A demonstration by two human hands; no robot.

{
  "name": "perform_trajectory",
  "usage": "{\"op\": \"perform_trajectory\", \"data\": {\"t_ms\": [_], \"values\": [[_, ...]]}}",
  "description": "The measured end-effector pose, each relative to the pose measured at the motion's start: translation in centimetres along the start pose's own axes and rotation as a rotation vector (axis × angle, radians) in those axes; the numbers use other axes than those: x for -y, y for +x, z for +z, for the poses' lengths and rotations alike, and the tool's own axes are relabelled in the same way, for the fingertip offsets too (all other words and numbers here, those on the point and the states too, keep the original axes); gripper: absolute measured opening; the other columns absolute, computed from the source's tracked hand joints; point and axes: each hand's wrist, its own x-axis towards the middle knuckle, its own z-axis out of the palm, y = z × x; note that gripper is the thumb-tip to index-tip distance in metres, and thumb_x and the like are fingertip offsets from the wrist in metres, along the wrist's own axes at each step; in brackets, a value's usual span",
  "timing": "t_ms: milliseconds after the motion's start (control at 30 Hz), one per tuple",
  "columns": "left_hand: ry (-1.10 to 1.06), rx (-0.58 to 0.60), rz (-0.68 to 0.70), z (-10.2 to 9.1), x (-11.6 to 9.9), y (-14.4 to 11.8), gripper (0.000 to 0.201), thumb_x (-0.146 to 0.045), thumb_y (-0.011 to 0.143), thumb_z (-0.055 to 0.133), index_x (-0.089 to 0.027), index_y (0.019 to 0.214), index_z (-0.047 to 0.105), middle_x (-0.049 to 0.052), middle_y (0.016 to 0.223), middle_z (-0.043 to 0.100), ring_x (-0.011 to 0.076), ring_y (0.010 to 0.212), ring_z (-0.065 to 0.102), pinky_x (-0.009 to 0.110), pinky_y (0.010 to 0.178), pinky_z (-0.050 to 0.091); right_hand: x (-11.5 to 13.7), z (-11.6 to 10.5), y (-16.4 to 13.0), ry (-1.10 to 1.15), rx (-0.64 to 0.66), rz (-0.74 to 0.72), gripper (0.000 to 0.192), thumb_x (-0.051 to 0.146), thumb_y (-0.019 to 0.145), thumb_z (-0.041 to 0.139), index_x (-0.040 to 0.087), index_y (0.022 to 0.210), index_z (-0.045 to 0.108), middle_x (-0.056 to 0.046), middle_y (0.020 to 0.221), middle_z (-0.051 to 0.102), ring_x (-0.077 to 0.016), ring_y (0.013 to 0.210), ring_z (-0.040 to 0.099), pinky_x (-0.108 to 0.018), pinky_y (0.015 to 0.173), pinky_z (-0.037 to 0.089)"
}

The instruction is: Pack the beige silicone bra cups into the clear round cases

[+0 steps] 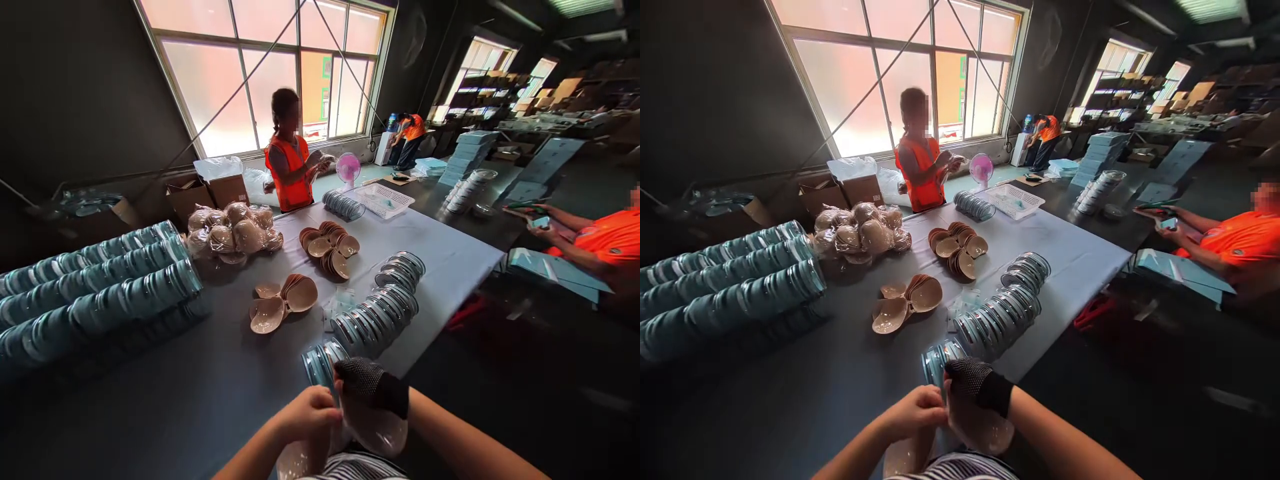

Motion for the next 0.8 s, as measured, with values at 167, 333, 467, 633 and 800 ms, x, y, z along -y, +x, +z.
{"op": "perform_trajectory", "data": {"t_ms": [167, 333, 467, 633, 800], "values": [[0.060, -0.008, -0.037, 0.6, 0.5, 0.2, 0.051, -0.064, 0.074, 0.066, -0.013, 0.065, 0.071, 0.000, 0.066, 0.053, 0.0133, 0.070, 0.047, 0.025, 0.070, 0.040, -0.7, 0.7, 0.0, 0.066, 0.281, -0.044, 0.028, 0.043, 0.081, 0.066, 0.015, 0.083, 0.074, 0.003, 0.065, 0.057, -0.0115, 0.064, 0.051, -0.022, 0.060, 0.042], [-0.062, 0.103, -0.049, -0.2, 1.0, -0.2, 0.050, -0.063, 0.067, 0.075, -0.014, 0.075, 0.075, 0.001, 0.079, 0.057, 0.0115, 0.072, 0.049, 0.024, 0.068, 0.039, -1.6, 3.2, -0.2, 0.080, 0.275, -0.009, 0.027, 0.041, 0.077, 0.070, 0.015, 0.083, 0.075, 0.002, 0.068, 0.060, -0.0122, 0.064, 0.053, -0.023, 0.061, 0.045], [-0.080, 0.158, 0.023, -0.9, 0.8, -0.2, 0.047, -0.063, 0.068, 0.076, -0.016, 0.075, 0.076, 0.002, 0.081, 0.056, 0.0124, 0.075, 0.050, 0.025, 0.069, 0.038, -2.5, 3.9, -0.1, 0.062, 0.242, -0.103, 0.022, 0.036, 0.076, 0.069, 0.016, 0.083, 0.075, -0.001, 0.074, 0.066, -0.0135, 0.069, 0.058, -0.024, 0.068, 0.049], [-0.247, 0.091, 0.069, -0.8, 0.7, 0.9, 0.048, -0.061, 0.064, 0.080, -0.014, 0.064, 0.071, 0.003, 0.075, 0.057, 0.0137, 0.074, 0.053, 0.027, 0.072, 0.040, -2.5, 1.9, 0.6, 0.076, 0.163, -0.226, 0.023, 0.036, 0.077, 0.069, 0.014, 0.081, 0.073, -0.001, 0.071, 0.065, -0.0113, 0.065, 0.053, -0.022, 0.065, 0.047], [-0.310, 0.075, -0.062, -0.3, 2.5, 1.1, 0.048, -0.058, 0.060, 0.083, -0.013, 0.068, 0.068, 0.002, 0.074, 0.059, 0.0136, 0.074, 0.053, 0.027, 0.073, 0.041, -2.2, 1.0, 0.9, -0.010, 0.206, -0.242, 0.018, 0.032, 0.078, 0.067, 0.015, 0.071, 0.071, 0.000, 0.063, 0.062, -0.0102, 0.059, 0.048, -0.022, 0.061, 0.045]]}}
